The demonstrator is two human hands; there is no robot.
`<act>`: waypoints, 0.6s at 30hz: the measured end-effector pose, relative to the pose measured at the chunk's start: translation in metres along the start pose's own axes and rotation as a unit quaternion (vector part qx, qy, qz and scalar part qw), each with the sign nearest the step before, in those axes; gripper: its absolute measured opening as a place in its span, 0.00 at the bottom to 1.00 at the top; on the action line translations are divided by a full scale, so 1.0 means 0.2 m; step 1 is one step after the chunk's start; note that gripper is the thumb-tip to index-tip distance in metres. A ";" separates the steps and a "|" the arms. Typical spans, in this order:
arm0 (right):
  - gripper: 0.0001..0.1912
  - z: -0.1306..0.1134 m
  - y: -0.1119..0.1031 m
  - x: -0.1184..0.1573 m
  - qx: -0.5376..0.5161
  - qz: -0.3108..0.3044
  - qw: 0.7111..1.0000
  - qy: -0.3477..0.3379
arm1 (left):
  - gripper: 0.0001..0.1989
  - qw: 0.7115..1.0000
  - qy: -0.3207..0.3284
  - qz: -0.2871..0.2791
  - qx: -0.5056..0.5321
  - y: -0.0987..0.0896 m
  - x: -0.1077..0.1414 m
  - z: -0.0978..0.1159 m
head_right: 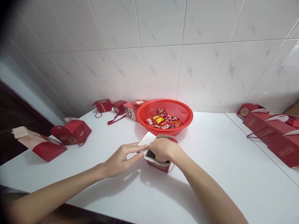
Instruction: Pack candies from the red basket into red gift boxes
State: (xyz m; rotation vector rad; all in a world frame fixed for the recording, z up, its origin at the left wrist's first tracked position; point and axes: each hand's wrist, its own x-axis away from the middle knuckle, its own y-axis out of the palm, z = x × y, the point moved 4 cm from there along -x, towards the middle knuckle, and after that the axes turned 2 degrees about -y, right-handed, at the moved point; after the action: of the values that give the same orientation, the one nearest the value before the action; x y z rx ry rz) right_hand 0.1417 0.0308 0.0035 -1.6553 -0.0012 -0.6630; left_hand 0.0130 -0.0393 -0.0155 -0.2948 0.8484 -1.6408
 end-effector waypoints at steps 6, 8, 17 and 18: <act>0.13 -0.01 0.01 -0.01 -0.001 0.012 1.000 0.011 | 0.18 1.000 0.011 -0.011 0.010 0.01 0.00 0.01; 0.12 -0.01 0.01 -0.02 -0.010 0.016 1.000 0.025 | 0.18 1.000 0.014 -0.015 0.013 0.01 -0.01 0.02; 0.10 0.06 -0.05 0.10 -0.108 0.084 0.990 0.044 | 0.18 1.000 -0.025 -0.001 -0.014 0.01 0.00 -0.03; 0.10 0.06 -0.06 0.13 -0.126 0.103 0.986 0.033 | 0.18 0.999 -0.035 0.002 -0.014 0.00 0.00 -0.04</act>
State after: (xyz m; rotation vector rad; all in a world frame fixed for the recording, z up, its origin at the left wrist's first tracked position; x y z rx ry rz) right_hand 0.1638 0.0359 0.0251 -1.8449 0.3101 -0.5760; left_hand 0.0093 -0.0360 -0.0205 -0.3677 0.8194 -1.6069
